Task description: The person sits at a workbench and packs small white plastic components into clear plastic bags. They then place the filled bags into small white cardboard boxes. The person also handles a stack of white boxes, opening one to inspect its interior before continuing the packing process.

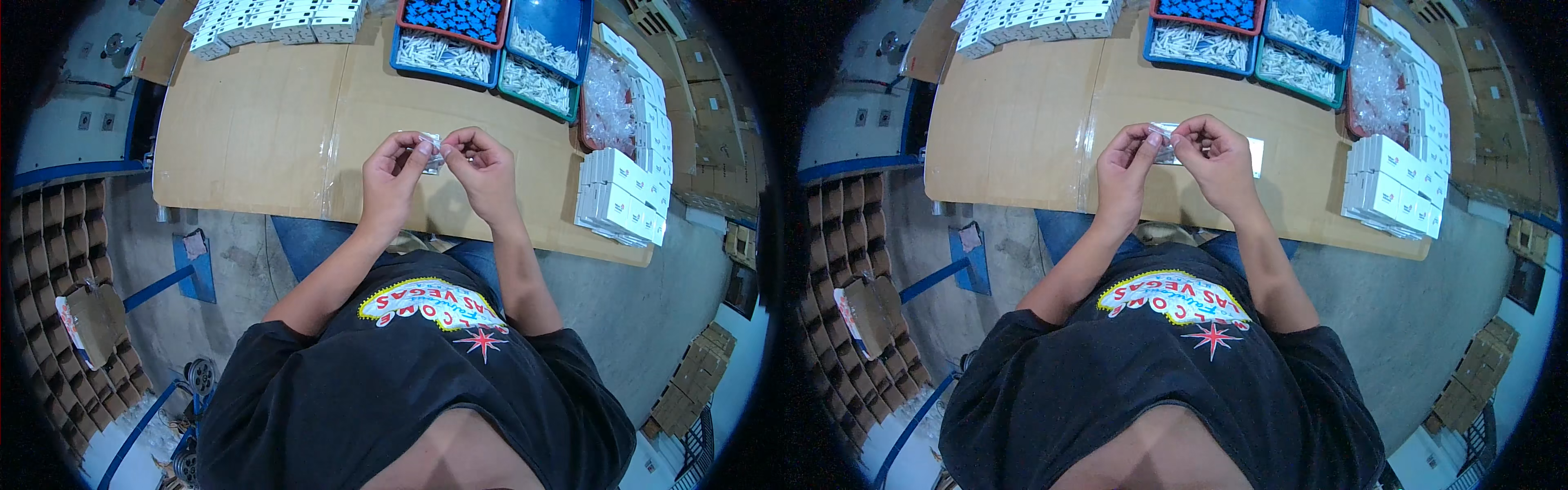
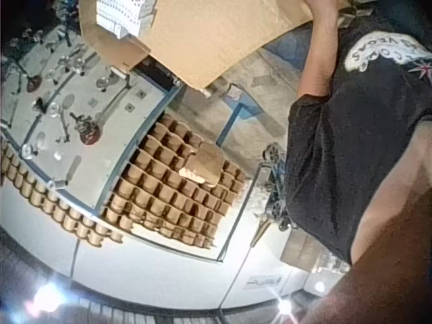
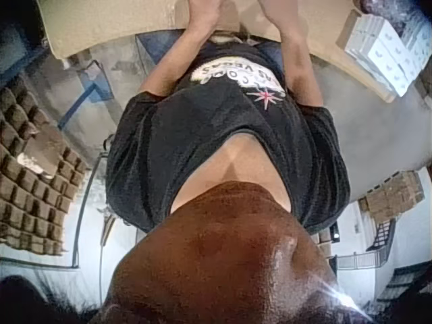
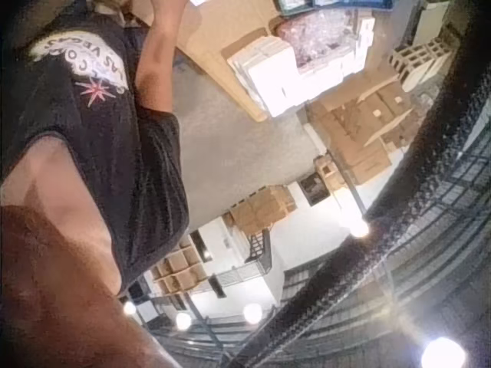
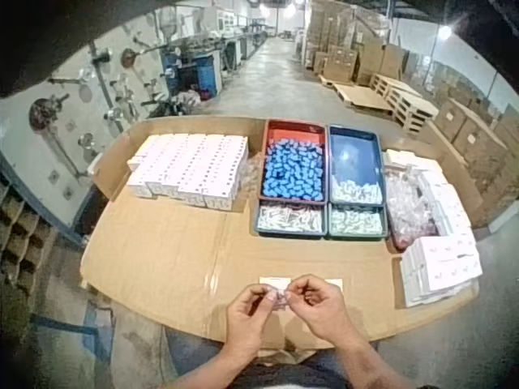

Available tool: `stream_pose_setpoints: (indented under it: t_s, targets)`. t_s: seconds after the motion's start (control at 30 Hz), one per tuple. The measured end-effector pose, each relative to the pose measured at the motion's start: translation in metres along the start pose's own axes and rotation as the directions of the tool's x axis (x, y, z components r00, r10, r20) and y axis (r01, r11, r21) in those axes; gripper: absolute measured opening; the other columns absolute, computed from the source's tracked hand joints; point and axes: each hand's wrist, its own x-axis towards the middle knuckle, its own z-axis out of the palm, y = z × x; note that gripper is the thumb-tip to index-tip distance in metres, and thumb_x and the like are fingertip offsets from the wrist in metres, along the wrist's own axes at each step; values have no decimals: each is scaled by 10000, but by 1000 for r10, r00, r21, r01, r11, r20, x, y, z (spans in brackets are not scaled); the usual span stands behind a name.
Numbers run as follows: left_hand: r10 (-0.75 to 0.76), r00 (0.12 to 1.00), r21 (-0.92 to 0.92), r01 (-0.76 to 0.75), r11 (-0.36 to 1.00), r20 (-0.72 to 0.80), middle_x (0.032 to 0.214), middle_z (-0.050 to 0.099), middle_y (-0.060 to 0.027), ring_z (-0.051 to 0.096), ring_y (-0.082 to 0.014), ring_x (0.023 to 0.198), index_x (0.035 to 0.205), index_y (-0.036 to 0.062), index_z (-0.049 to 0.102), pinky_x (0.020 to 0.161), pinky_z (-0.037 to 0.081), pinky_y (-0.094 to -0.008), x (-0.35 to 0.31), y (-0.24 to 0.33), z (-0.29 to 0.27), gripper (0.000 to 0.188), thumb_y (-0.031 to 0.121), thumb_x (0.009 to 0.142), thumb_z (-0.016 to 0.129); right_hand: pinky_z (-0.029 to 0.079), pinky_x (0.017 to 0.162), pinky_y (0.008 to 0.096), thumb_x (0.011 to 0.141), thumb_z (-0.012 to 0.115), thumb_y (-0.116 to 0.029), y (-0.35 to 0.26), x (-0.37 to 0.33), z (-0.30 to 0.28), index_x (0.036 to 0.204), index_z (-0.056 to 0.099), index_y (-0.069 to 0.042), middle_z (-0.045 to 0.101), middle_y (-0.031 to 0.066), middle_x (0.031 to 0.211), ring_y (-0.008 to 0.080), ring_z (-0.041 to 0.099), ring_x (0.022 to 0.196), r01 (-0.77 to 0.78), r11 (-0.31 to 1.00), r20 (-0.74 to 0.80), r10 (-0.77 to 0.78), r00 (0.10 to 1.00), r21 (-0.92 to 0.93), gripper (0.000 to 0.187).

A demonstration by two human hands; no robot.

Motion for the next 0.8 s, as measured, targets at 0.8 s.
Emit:
stream_pose_setpoints:
  t_s: [0.8]
  targets:
    - [-5,999,18,4,1000,32,999,681,-25,626,-83,922,1052,9,666,833,520,-260,-3,-1,-2,90,77,995,678,454,675,179,944,722,-65,5,-3,0,1006,690,-9,636,-36,861,16,553,767,-23,999,22,24,999,-23,90]
